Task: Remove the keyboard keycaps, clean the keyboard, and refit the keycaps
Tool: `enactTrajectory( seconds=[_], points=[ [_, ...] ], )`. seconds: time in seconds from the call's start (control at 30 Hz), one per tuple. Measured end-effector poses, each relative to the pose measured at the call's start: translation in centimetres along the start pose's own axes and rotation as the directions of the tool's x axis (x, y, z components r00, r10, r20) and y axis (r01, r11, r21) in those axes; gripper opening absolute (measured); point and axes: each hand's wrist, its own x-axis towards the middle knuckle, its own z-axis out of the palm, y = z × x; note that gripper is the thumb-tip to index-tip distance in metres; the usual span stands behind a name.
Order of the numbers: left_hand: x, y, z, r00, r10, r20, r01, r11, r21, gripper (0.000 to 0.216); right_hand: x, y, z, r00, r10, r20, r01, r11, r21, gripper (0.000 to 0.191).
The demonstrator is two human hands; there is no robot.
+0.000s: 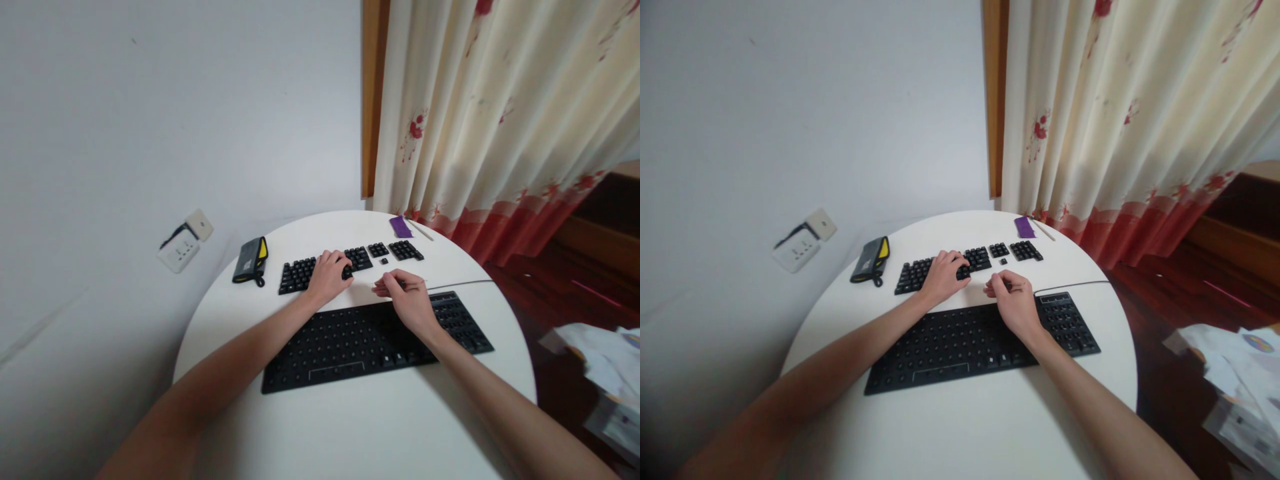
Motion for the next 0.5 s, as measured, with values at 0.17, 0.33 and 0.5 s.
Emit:
enactTrajectory(
  seconds=[0.17,0.33,0.5],
  points=[
    [0.2,0.0,-0.4,0.998,0.068,0.004,-0.067,0.991,-0.113,0.019,0.0,-1.3,-0.7,0.999,-0.027,-0.02,0.025,0.995,-0.1,0.034],
    [0.2,0.0,-0.5,0.951,0.3,0.074,-0.273,0.929,-0.249,0.019,-1.3,-3.3,-2.1,0.997,-0.069,-0.043,0.042,0.894,-0.446,0.035],
    [0.0,0.0,-0.1,0.915,0.386,0.119,-0.346,0.9,-0.266,0.019,-4.8,-2.8,-2.6,0.973,0.203,0.113,-0.144,0.907,-0.396,0.038]
  ],
)
